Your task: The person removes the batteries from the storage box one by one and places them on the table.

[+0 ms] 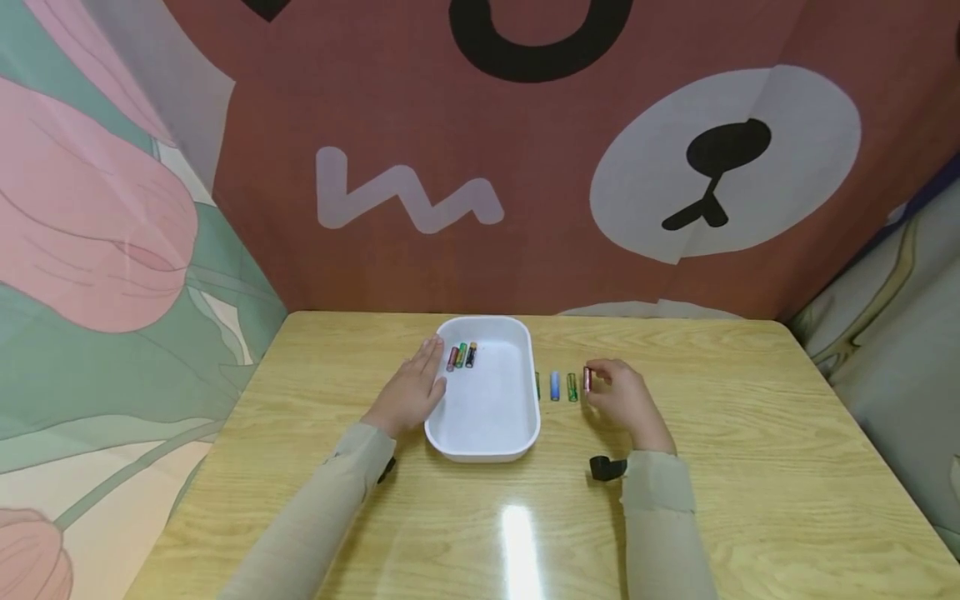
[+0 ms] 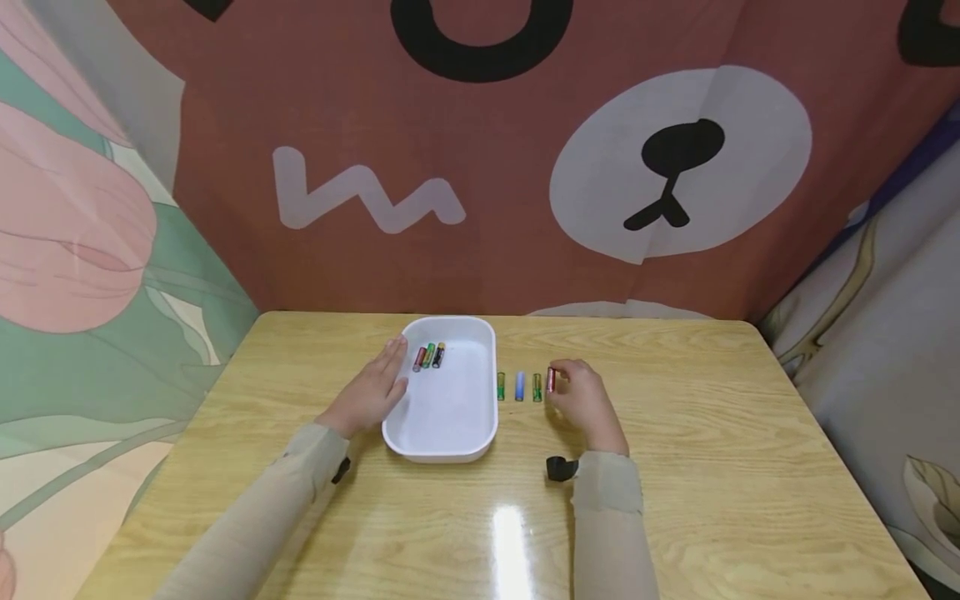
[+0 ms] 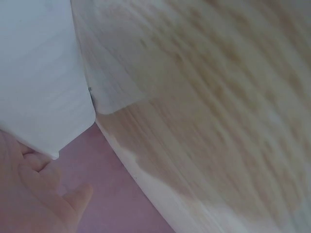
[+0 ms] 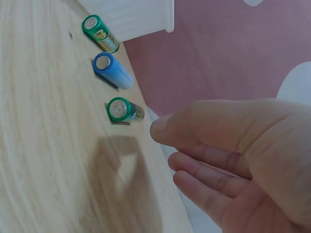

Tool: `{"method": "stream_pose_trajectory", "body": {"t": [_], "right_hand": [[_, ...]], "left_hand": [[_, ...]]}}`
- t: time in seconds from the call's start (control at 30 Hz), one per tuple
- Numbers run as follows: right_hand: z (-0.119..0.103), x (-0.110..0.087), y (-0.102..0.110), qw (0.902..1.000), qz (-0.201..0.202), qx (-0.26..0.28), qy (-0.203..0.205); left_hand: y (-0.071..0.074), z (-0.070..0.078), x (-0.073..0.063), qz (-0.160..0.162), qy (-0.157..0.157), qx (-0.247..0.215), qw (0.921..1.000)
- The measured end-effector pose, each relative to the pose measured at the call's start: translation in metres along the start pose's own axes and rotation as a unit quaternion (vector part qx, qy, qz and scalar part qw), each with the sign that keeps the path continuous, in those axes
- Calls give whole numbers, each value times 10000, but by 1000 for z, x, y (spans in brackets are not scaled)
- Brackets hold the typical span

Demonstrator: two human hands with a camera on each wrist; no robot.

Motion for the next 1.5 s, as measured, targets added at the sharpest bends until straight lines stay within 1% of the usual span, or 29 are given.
{"method": "stream_pose_trajectory", "body": {"t": [0.2,0.47,0.73,0.97,1.27,1.43,1.5], "right_hand": [[5,0,-5,10000,42,-64,60],[11,-2,-10,9998,-24,141,-122],[15,-1,-11,9999,24,114,-52],[18,0,-14,9999,131,43,102],[18,1,-15,9996,246,86,128],[18,1,-16,9996,250,72,139],[18,0,-16,9996,222,62,140]], "left_hand": [[0,0,-1,-5,17,2,10000],[0,0,-1,-13,14,-7,10000],[1,0,-1,-31,43,-11,10000],[0,1,0,-51,47,-11,10000],[0,0,0,-46,49,-30,10000],[0,1,-1,20,20,-85,10000],[0,2,-1,1,21,-89,10000]]}}
Point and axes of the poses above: each hand's wrist, its own x-axis towards the middle knuckle, its own y-axis out of the back of the hand, z = x × y, the point moved 1 cm from there along x, towards the middle knuckle, and after that the axes turned 8 degrees about y, right-handed, at the moved point
